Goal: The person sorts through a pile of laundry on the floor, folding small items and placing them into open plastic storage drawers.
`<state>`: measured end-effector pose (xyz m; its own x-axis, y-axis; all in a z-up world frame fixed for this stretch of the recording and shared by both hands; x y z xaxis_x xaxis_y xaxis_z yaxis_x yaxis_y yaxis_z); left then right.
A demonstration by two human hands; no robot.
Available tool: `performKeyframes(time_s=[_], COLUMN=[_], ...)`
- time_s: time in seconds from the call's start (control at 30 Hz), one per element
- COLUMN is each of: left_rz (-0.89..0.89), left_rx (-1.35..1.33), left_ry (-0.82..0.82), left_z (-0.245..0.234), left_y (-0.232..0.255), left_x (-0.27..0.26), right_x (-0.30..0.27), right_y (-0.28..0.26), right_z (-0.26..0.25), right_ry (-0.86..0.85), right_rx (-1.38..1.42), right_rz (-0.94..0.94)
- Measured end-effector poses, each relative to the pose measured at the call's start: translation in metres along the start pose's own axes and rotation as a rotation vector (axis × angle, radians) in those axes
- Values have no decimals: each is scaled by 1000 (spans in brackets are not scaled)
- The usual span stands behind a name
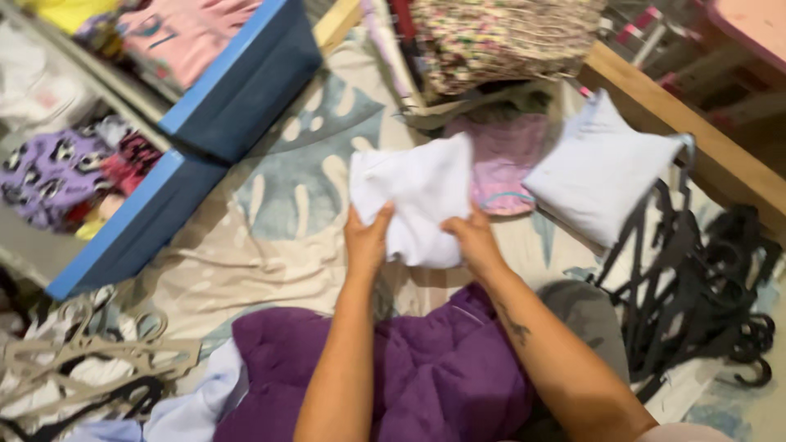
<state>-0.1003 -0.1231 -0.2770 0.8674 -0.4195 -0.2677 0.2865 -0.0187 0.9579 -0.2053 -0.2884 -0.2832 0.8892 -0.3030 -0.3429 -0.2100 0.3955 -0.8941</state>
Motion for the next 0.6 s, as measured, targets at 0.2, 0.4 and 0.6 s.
performKeyframes(time_s=[0.2, 0.4, 0.6], left_rz=[158, 103, 392], left_rx=[45, 162, 616], left_ry=[-363, -433, -327], left_z=[153, 262, 243], left_y=[42, 9, -55], left_x=[15, 54, 56], right_x=[-54, -49, -14], right_y=[-67, -83, -13], right_z=[-129, -232, -292], right_ry=[513, 830, 883], right_rx=[-327, -578, -925], right_rz=[-341, -336, -689])
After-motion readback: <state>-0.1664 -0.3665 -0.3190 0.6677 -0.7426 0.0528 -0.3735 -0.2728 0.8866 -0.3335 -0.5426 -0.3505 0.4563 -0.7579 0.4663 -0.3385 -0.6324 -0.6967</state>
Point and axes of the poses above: each hand's wrist, its own x-axis towards the middle knuckle, its own z-axis out of the palm, y = z × x, the point moved 1 cm from there along x, towards the middle knuckle, and after that the axes turned 14 degrees about -y, right-handed, at the moved point
